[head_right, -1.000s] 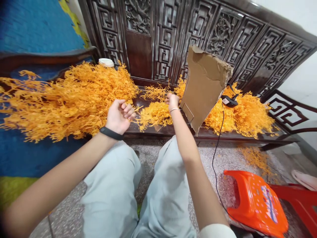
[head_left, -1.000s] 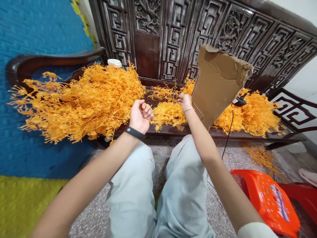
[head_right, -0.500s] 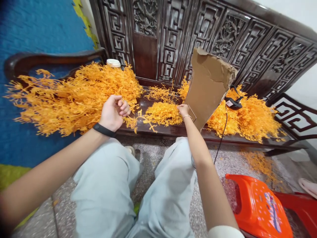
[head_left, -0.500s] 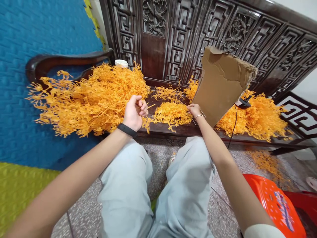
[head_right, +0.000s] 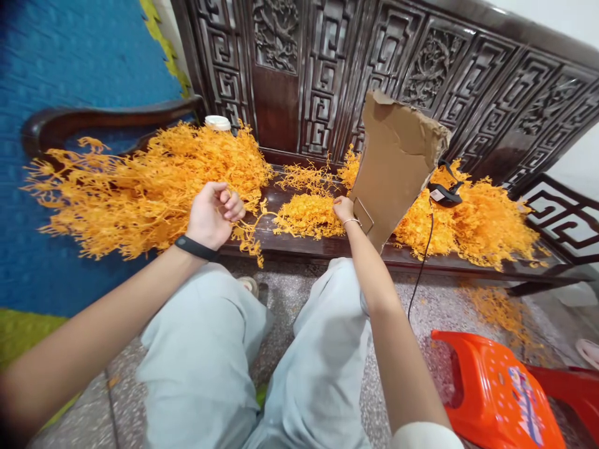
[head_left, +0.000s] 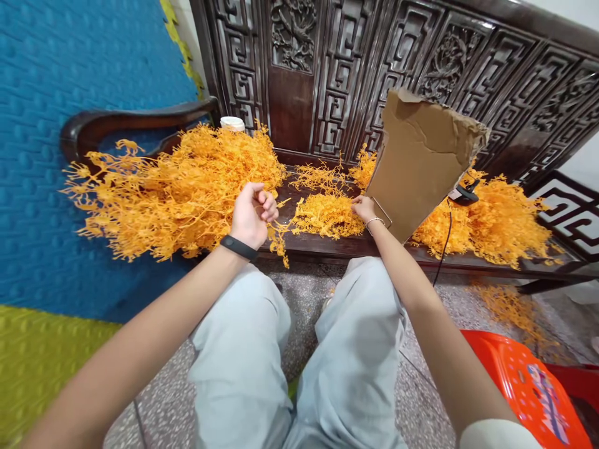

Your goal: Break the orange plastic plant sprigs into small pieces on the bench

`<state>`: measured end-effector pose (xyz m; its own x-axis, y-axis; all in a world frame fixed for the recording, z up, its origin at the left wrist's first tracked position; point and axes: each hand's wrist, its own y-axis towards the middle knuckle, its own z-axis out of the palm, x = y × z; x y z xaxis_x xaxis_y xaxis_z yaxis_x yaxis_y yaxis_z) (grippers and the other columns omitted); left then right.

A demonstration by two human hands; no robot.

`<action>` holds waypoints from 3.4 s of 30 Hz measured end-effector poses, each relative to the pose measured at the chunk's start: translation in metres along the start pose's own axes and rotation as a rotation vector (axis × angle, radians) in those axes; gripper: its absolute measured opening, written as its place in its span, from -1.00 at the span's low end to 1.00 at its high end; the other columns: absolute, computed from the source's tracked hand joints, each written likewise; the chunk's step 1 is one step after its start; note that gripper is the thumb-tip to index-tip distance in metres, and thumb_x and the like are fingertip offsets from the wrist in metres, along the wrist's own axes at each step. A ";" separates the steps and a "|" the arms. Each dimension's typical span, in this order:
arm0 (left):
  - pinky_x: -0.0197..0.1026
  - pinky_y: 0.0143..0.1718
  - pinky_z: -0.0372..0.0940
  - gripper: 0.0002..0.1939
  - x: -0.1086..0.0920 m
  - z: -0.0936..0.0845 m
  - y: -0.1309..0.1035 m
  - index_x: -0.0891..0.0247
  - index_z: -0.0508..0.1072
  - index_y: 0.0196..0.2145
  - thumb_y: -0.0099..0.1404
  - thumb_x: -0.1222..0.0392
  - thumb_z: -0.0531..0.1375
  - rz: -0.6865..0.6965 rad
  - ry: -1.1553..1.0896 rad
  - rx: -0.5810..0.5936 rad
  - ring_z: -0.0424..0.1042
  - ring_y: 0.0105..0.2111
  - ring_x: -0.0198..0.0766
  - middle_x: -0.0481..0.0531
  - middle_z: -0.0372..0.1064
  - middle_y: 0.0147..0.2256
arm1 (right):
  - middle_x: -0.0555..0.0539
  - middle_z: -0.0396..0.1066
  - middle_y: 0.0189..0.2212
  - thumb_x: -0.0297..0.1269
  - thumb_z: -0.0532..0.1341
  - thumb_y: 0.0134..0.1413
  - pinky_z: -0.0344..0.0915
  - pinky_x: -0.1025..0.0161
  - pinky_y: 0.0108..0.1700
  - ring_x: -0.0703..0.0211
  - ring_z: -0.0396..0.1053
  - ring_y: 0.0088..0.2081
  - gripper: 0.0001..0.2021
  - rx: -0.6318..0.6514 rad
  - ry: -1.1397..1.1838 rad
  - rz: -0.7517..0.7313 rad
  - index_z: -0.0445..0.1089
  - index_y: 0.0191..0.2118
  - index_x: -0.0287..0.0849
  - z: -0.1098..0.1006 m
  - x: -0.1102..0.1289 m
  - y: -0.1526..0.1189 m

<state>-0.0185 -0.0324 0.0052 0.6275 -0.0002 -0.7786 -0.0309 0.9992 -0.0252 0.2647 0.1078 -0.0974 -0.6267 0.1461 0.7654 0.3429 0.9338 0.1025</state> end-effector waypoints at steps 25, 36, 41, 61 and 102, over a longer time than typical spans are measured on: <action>-0.35 -0.76 -0.03 -0.57 -0.008 0.004 -0.006 0.26 0.01 -0.75 0.25 0.16 -0.04 -0.125 -0.054 0.160 -0.04 -0.79 -0.47 -0.10 -0.08 -0.76 | 0.00 0.47 -0.45 -0.36 0.31 -0.18 0.32 0.35 -0.21 0.30 0.38 -0.35 -0.89 1.290 0.535 -0.297 0.48 -0.43 -0.27 0.032 0.117 -0.126; -0.35 -0.76 -0.02 -0.57 -0.009 -0.001 -0.005 0.25 0.02 -0.73 0.24 0.14 -0.01 -0.126 -0.052 0.101 -0.04 -0.78 -0.47 -0.10 -0.06 -0.76 | 0.04 0.43 -0.51 -0.53 0.32 -0.29 0.35 0.31 -0.17 0.30 0.42 -0.36 -0.76 1.440 0.802 -0.085 0.30 -0.41 -0.21 0.039 0.125 -0.144; -0.36 -0.76 -0.01 -0.58 -0.009 -0.003 -0.004 0.25 0.01 -0.73 0.23 0.15 0.00 -0.109 -0.051 0.090 -0.03 -0.78 -0.47 -0.11 -0.07 -0.76 | 0.10 0.36 -0.56 -0.51 0.31 -0.33 0.32 0.39 -0.34 0.36 0.34 -0.48 -0.77 1.246 0.824 -0.150 0.27 -0.46 -0.20 0.049 0.122 -0.140; -0.35 -0.71 0.04 -0.59 -0.009 -0.008 0.000 0.26 0.03 -0.76 0.21 0.24 -0.02 -0.069 -0.021 0.119 0.00 -0.78 -0.46 -0.09 -0.03 -0.76 | 0.06 0.28 -0.66 -0.26 0.35 -0.17 0.22 0.42 -0.48 0.43 0.21 -0.59 -0.75 0.537 0.608 -0.220 0.27 -0.60 -0.23 0.029 0.108 -0.085; -0.33 -0.68 -0.06 -0.56 -0.019 -0.020 -0.003 0.27 0.03 -0.74 0.29 0.25 -0.16 -0.059 -0.055 0.167 -0.08 -0.75 -0.45 -0.10 -0.11 -0.74 | 0.10 0.25 -0.66 -0.42 0.24 -0.27 0.20 0.34 -0.41 0.36 0.20 -0.57 -0.95 -0.147 0.376 0.018 0.35 -0.55 -0.26 0.015 0.005 0.012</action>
<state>-0.0460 -0.0366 0.0077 0.6659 -0.0615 -0.7435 0.1337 0.9903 0.0379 0.2551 0.1244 -0.1019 -0.3292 0.0071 0.9442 0.4653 0.8713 0.1557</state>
